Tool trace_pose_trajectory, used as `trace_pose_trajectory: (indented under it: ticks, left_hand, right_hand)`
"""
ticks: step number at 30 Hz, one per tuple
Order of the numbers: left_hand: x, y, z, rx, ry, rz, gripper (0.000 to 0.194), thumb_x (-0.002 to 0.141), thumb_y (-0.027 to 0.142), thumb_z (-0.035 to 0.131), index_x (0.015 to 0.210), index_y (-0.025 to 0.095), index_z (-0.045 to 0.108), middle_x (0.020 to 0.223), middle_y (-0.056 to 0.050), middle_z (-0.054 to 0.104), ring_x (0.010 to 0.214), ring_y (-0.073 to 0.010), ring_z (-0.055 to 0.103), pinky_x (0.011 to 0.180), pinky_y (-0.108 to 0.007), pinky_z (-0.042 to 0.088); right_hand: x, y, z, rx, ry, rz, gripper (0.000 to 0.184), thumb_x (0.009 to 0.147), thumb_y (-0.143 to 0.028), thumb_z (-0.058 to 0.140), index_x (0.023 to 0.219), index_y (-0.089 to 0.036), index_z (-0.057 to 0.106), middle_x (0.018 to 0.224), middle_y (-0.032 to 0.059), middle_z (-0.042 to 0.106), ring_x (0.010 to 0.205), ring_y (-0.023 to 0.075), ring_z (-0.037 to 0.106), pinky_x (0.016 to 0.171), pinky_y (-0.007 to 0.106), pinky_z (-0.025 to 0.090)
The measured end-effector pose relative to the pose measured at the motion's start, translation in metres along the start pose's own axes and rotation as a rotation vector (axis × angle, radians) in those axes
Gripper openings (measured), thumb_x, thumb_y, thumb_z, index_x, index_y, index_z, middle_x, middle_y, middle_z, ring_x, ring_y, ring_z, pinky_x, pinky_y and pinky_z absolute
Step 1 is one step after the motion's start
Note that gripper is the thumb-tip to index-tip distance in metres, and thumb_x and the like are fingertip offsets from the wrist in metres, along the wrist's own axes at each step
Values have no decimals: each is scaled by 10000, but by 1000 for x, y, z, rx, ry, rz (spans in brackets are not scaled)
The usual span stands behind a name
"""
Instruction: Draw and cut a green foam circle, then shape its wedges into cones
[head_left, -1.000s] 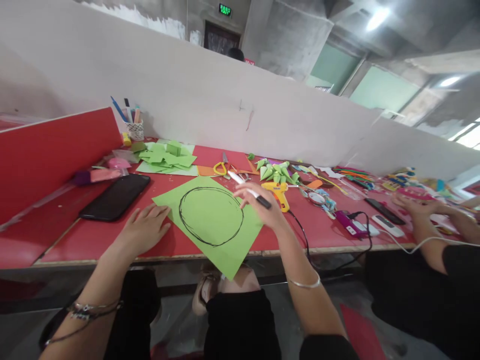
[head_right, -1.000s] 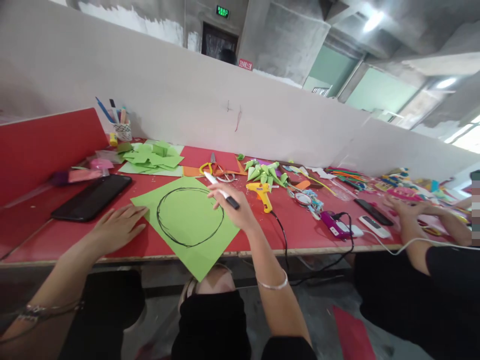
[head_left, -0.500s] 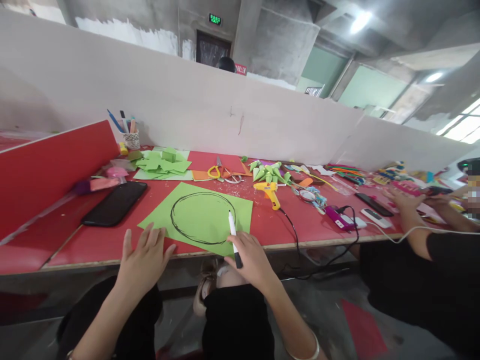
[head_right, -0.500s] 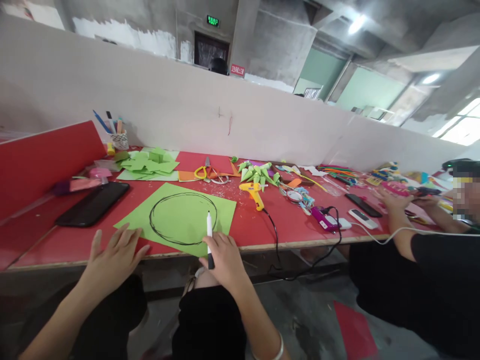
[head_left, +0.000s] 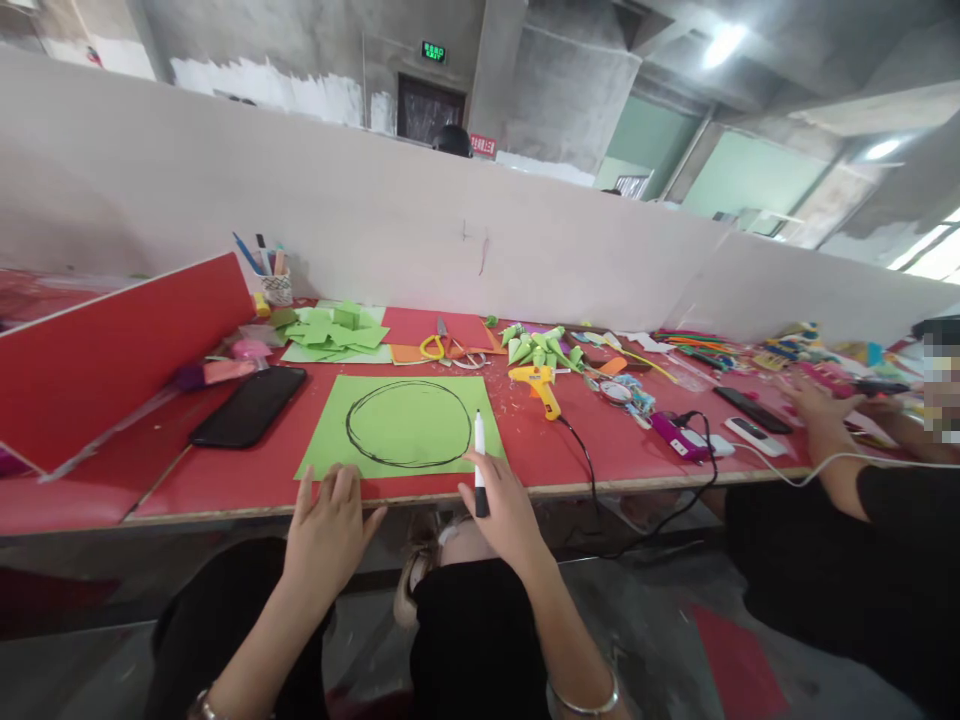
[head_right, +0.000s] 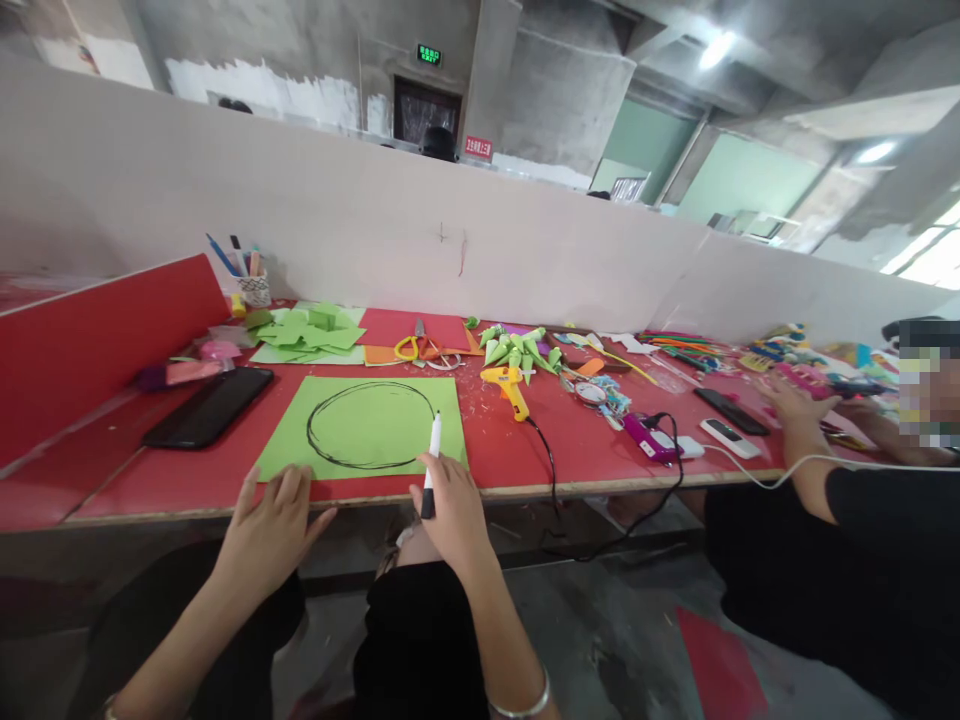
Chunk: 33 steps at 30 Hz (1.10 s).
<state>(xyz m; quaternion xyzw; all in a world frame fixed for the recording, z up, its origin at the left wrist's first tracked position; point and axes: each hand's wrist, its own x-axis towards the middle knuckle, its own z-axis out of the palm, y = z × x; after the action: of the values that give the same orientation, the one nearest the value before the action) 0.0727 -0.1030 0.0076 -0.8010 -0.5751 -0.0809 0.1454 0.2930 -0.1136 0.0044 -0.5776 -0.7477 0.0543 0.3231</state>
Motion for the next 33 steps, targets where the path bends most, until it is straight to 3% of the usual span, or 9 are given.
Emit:
trace_pose_trajectory:
  ticks: [4, 10, 14, 18, 24, 29, 33]
  left_hand:
    - [2, 13, -5, 57, -65, 34, 462, 807, 377, 396, 1116, 74, 561, 1035, -191, 550, 973, -337, 497, 895, -459, 355]
    - [3, 14, -3, -11, -87, 48, 475, 804, 361, 421, 1166, 68, 509, 1053, -200, 531, 997, -325, 484, 813, -415, 415]
    - [10, -11, -6, -164, -141, 82, 468, 834, 418, 354, 1159, 119, 507, 1046, -155, 543, 963, -280, 522, 799, -384, 426]
    - [34, -50, -3, -391, -243, 177, 414, 850, 424, 307, 1100, 196, 545, 1068, -88, 576, 997, -213, 535, 871, -329, 398]
    - [78, -101, 31, -405, -186, 61, 553, 789, 468, 320, 1189, 119, 477, 1244, -127, 504, 1137, -245, 456, 978, -362, 315]
    - [91, -115, 53, -347, -374, 36, 660, 728, 438, 374, 1276, 71, 395, 1352, -133, 383, 1227, -256, 357, 1016, -355, 268]
    - [88, -115, 57, -365, -377, 22, 682, 750, 462, 365, 1318, 84, 341, 1374, -123, 349, 1250, -258, 312, 1025, -366, 242]
  right_hand:
    - [10, -1, 8, 58, 37, 27, 313, 821, -240, 442, 1132, -206, 459, 1086, 96, 564, 1022, 235, 513, 843, 380, 433]
    - [23, 2, 15, 98, 52, 69, 334, 823, -262, 436, 1150, -195, 448, 1055, 96, 572, 983, 244, 527, 818, 389, 436]
    - [24, 12, 18, 193, 106, 101, 362, 838, -282, 409, 1191, -199, 414, 1117, 107, 544, 1024, 233, 516, 821, 362, 440]
    - [25, 20, 19, 245, 130, 150, 341, 839, -306, 403, 1157, -190, 445, 1088, 112, 562, 1027, 219, 525, 826, 339, 441]
    - [28, 31, 11, 260, 69, 150, 357, 845, -325, 386, 1173, -198, 446, 1072, 117, 567, 986, 234, 538, 810, 367, 442]
    - [34, 41, 0, 347, 158, 176, 343, 842, -342, 402, 1143, -195, 473, 1154, 111, 524, 1067, 221, 497, 908, 372, 391]
    - [54, 41, -4, 508, 122, 179, 339, 825, -372, 435, 1108, -205, 523, 1136, 85, 556, 1032, 205, 531, 902, 346, 405]
